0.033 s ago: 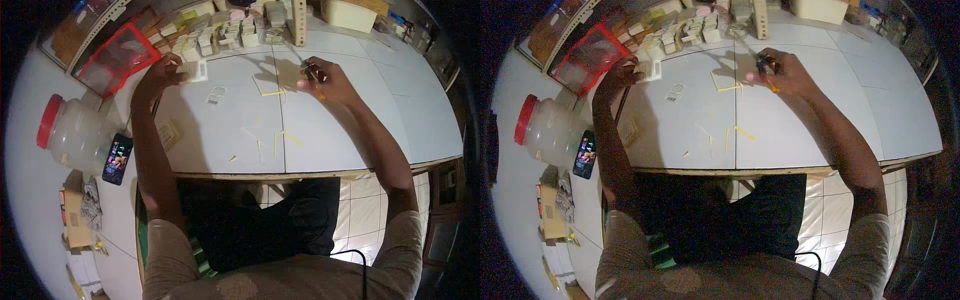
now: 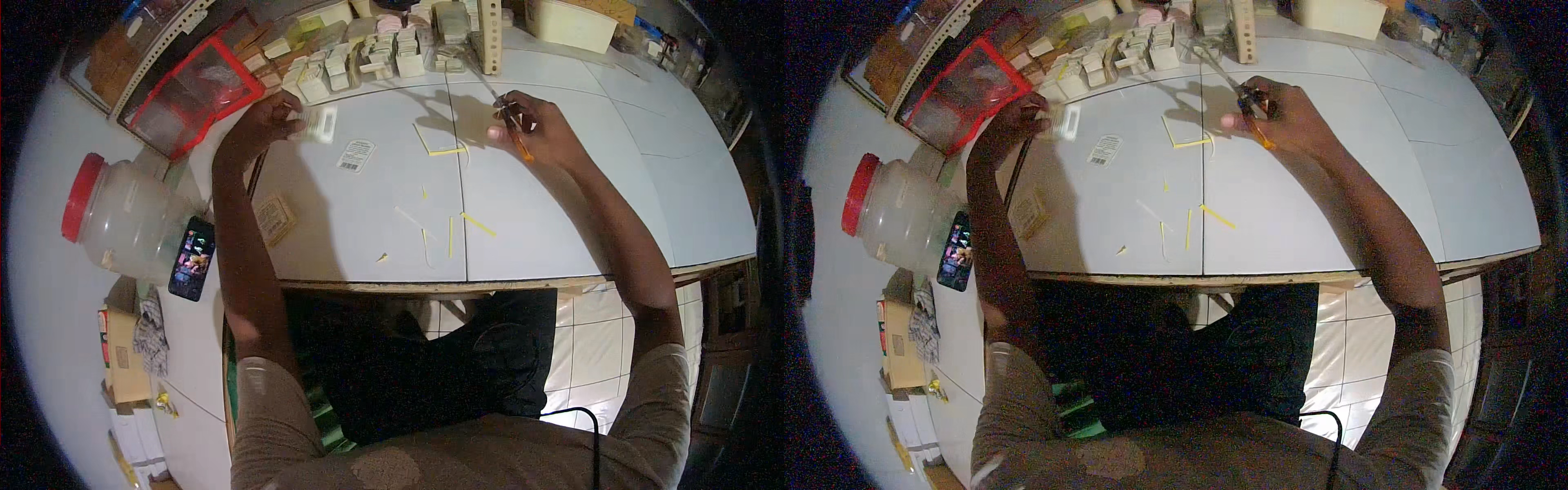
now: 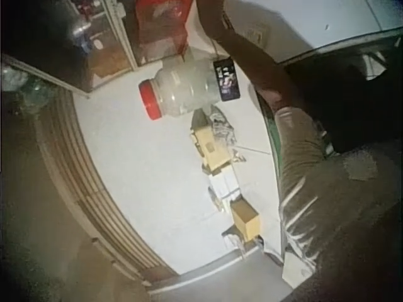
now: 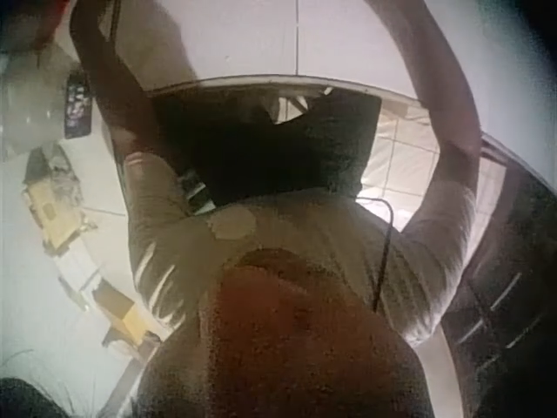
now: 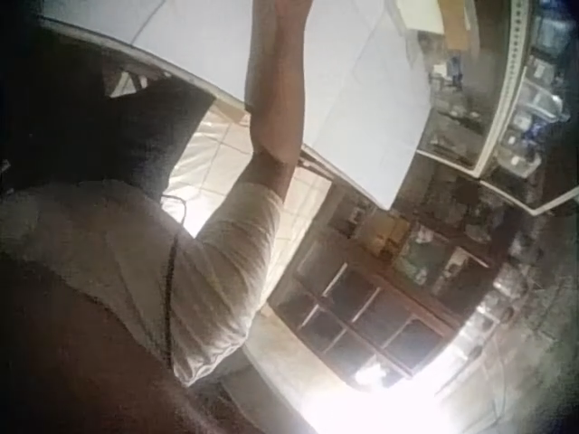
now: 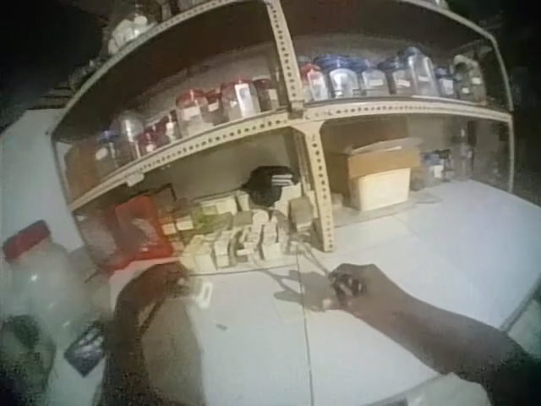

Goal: Cutting individual rectangular labels from a sheet using scissors.

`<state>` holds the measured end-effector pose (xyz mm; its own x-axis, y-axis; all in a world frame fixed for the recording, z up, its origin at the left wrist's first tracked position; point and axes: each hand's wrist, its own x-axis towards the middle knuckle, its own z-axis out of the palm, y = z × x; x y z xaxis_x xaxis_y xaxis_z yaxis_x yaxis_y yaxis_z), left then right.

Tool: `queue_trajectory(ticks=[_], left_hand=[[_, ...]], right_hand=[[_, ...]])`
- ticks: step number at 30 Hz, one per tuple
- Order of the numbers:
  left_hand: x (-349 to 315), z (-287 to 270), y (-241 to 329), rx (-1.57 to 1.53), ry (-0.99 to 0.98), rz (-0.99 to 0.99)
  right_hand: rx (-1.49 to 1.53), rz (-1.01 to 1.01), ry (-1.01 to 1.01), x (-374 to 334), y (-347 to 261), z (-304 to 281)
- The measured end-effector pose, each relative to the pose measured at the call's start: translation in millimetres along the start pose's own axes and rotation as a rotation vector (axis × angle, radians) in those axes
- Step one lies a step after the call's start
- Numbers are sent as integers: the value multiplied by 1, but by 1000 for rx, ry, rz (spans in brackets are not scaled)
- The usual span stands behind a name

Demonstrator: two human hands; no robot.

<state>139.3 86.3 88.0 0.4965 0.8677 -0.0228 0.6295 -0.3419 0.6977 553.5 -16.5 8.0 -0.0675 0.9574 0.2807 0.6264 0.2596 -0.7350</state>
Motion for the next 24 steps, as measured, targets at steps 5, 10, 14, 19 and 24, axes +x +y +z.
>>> queue_trajectory(ticks=[5, 10, 14, 19, 24], left_hand=[[24, 11, -31, 6, -142, 88], [79, 45, -32, 213, -600, 149], [80, 54, -44, 561, -348, 484], [67, 105, 8, 150, -27, 491], [58, 187, 84, -22, 125, 541]], right_hand=[[-162, -128, -59, 6, 7, -6], [164, -128, -126, 7, 23, -3], [367, -38, -321, 9, 24, -5], [680, -72, -327, 9, 30, 8], [943, -53, -326, 9, 39, 13]])
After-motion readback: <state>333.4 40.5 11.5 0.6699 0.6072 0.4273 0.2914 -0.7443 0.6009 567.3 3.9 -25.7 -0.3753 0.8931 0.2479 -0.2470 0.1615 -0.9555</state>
